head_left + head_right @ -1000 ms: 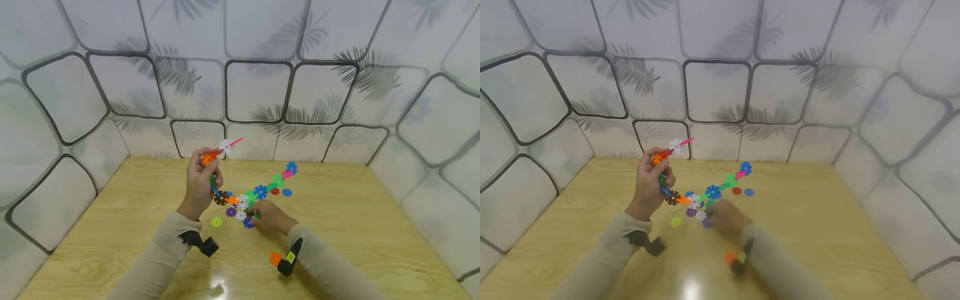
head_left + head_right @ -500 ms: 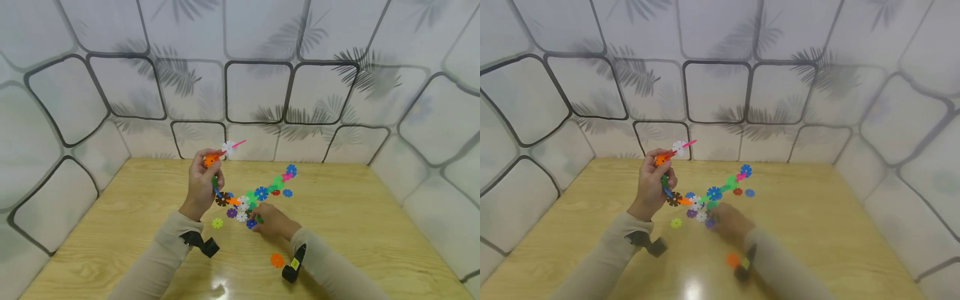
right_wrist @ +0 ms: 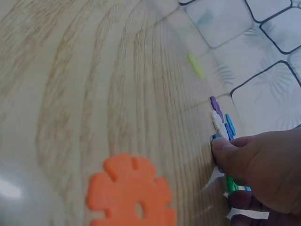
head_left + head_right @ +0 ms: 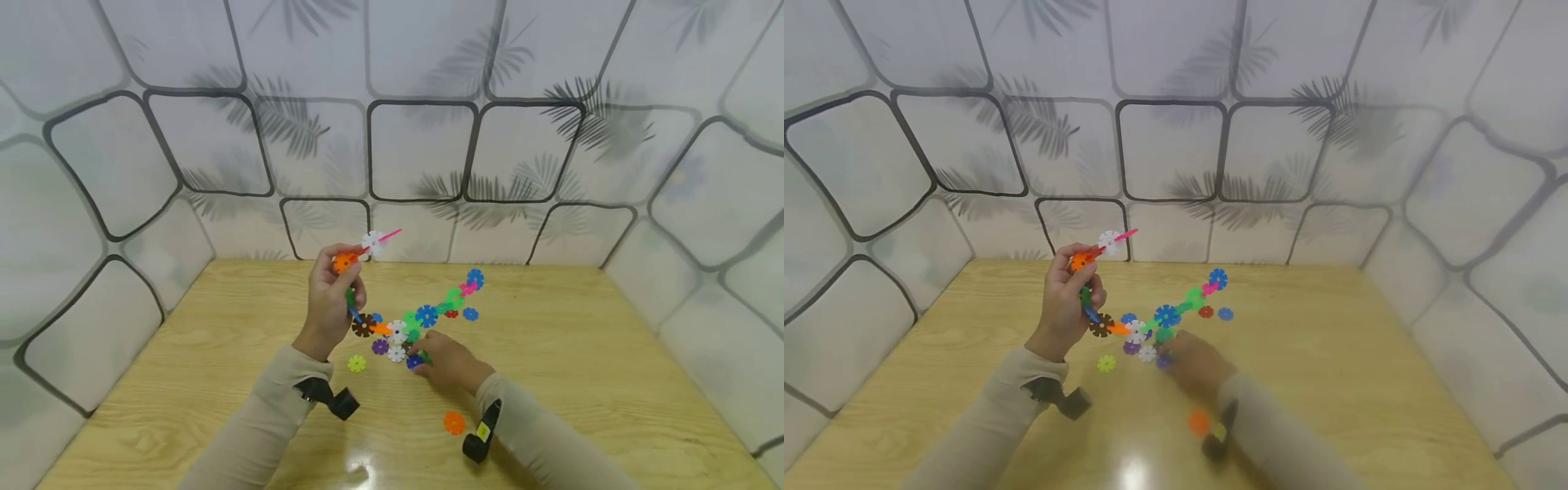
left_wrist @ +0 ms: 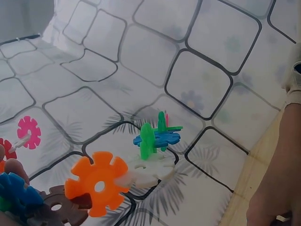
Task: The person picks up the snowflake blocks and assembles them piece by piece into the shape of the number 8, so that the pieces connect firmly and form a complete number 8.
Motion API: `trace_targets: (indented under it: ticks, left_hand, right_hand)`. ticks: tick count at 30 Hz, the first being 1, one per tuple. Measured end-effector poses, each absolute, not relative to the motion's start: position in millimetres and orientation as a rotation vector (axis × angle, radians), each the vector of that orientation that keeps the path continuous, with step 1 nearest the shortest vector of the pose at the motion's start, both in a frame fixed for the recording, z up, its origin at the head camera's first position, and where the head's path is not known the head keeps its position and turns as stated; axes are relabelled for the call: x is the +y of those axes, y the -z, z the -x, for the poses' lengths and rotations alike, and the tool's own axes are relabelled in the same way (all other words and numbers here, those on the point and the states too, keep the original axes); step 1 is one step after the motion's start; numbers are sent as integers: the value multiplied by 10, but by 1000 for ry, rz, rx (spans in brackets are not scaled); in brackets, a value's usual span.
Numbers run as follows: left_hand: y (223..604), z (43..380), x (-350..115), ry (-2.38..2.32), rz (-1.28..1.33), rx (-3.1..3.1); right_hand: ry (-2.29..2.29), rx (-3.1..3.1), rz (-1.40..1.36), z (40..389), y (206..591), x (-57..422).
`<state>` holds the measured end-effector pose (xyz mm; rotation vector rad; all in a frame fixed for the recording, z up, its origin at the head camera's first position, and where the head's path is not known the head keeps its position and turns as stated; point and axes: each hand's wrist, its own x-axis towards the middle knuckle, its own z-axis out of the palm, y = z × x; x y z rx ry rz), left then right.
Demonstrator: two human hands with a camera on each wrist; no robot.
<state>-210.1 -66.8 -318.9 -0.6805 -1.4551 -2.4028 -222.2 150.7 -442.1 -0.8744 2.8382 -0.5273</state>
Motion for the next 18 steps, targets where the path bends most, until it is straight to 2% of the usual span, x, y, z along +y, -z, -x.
trace_targets:
  ticks: [13, 18]
  left_hand:
    - [3208, 2095, -682, 2395, 700, -1457]
    - [3234, 2118, -692, 2389, 705, -1476]
  right_hand:
    - [280, 2947, 899, 2137, 4348, 1408]
    - [227, 3044, 1055, 2087, 4382, 1408]
